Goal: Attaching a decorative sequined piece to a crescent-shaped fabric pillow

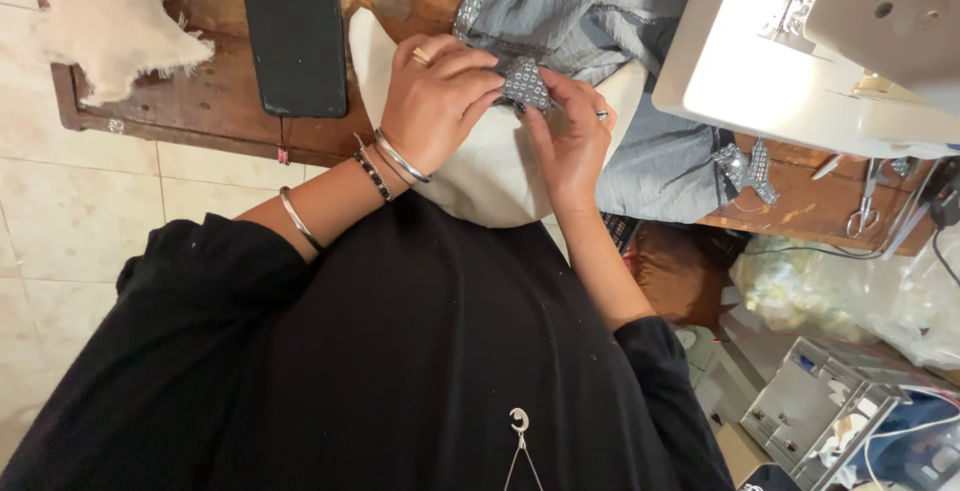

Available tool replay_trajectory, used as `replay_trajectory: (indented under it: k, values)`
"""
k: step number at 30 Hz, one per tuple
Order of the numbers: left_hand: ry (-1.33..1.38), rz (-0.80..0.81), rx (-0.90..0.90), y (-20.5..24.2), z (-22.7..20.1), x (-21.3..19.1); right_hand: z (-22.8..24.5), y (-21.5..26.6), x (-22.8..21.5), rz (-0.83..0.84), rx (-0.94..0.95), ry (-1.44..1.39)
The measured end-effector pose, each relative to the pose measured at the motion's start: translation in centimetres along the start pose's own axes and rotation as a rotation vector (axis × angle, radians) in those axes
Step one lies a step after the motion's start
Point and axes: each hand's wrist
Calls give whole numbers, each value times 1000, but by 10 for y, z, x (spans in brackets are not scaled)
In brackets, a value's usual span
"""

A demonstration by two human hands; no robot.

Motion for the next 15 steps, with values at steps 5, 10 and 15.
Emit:
replay_trajectory:
  k: [5, 10, 15]
  values:
    - [-8, 30, -20, 3, -5, -1, 0, -3, -18, 64, -37, 35]
    - [-18, -6, -32, 9, -6, 2, 14, 3, -60, -92, 4, -41]
    - [8, -66, -73, 9, -17, -1, -3, 31, -97, -358, 111, -368]
Point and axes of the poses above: each hand's wrist, its own y-axis away from the middle knuckle, its own x-axis out of the palm, z = x × y, and after that the axes turned 5 degrees about -y, right-handed
